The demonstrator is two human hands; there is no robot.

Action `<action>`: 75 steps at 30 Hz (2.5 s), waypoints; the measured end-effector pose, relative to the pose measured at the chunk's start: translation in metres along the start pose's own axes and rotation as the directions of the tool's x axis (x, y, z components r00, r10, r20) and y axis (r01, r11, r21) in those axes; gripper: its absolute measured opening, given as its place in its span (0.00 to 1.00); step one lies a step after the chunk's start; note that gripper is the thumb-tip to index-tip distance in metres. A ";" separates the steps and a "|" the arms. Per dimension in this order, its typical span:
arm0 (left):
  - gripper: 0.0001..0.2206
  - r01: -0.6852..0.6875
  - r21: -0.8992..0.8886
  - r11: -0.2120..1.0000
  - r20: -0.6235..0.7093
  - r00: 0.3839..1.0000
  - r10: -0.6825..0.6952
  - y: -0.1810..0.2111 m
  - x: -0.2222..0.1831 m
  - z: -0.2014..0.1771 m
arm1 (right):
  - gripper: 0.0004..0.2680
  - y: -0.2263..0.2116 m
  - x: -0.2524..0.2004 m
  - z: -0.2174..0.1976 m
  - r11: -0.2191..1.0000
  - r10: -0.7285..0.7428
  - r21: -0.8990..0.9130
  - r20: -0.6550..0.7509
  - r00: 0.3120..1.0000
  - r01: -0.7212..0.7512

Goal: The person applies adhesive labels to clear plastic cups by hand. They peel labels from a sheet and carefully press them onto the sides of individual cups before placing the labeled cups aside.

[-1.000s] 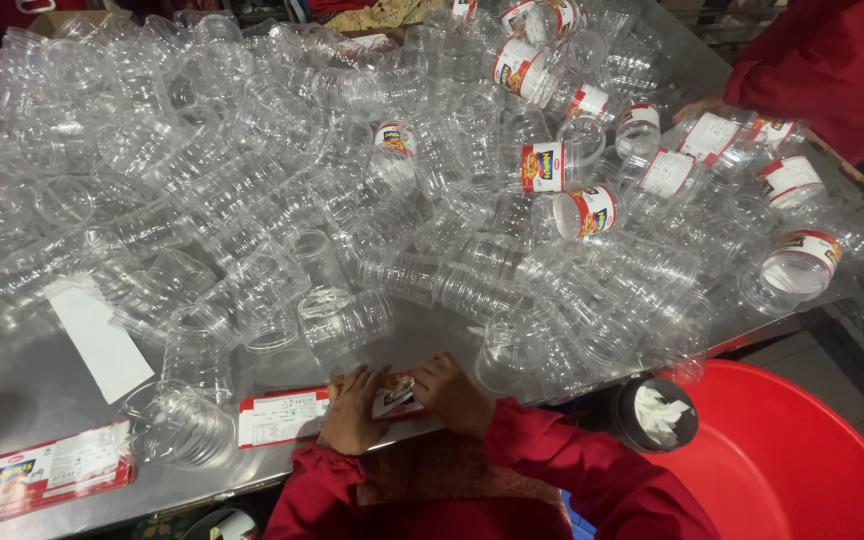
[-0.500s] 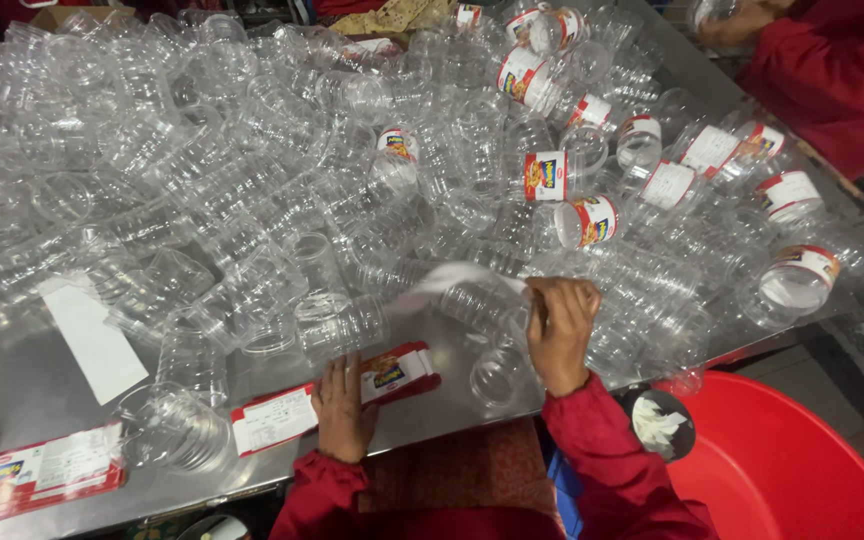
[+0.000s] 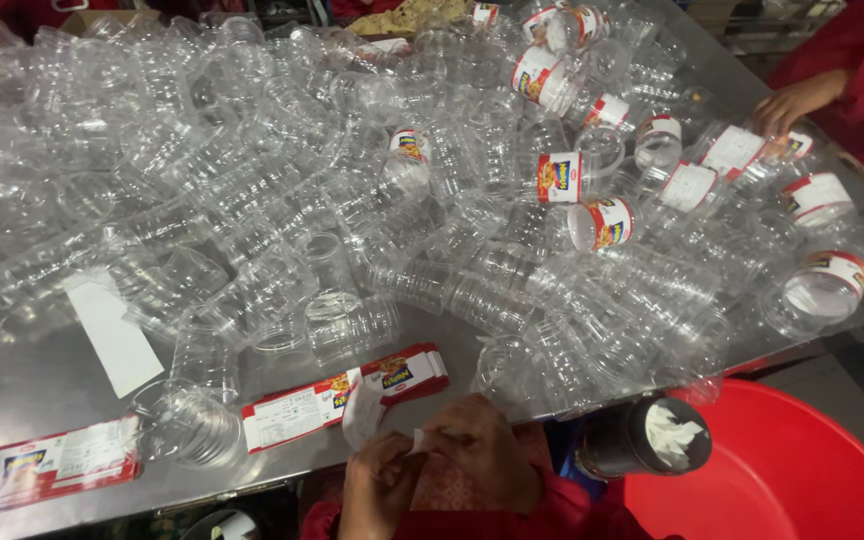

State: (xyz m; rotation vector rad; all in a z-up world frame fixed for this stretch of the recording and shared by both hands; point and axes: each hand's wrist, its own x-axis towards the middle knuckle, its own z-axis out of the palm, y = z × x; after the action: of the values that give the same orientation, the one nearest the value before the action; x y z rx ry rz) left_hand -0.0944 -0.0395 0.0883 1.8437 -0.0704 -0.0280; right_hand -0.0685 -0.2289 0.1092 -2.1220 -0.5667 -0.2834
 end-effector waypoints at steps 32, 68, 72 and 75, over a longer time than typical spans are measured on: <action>0.17 -0.054 -0.515 0.856 -0.428 0.881 -0.202 -0.025 -0.015 0.020 | 0.22 0.028 -0.051 0.022 0.723 0.185 0.571 0.381 0.906 -0.388; 0.36 -0.147 -0.520 0.841 -0.286 0.958 -0.009 -0.018 -0.024 0.052 | 0.04 -0.005 -0.049 0.011 0.958 0.183 0.237 -0.079 0.980 -0.160; 0.36 -0.140 -0.526 0.839 -0.254 0.967 0.002 -0.014 -0.026 0.052 | 0.02 -0.001 -0.051 0.009 0.981 0.127 0.153 -0.062 0.990 -0.117; 0.37 -0.029 -0.463 0.886 -0.156 0.986 -0.050 -0.007 -0.026 0.046 | 0.03 0.002 -0.049 0.005 0.985 -0.174 -0.036 -0.104 0.979 0.171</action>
State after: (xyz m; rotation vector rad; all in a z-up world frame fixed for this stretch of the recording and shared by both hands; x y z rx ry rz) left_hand -0.1230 -0.0806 0.0688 1.3579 0.0589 0.0933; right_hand -0.1106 -0.2400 0.0851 -2.0723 -0.6887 -0.5019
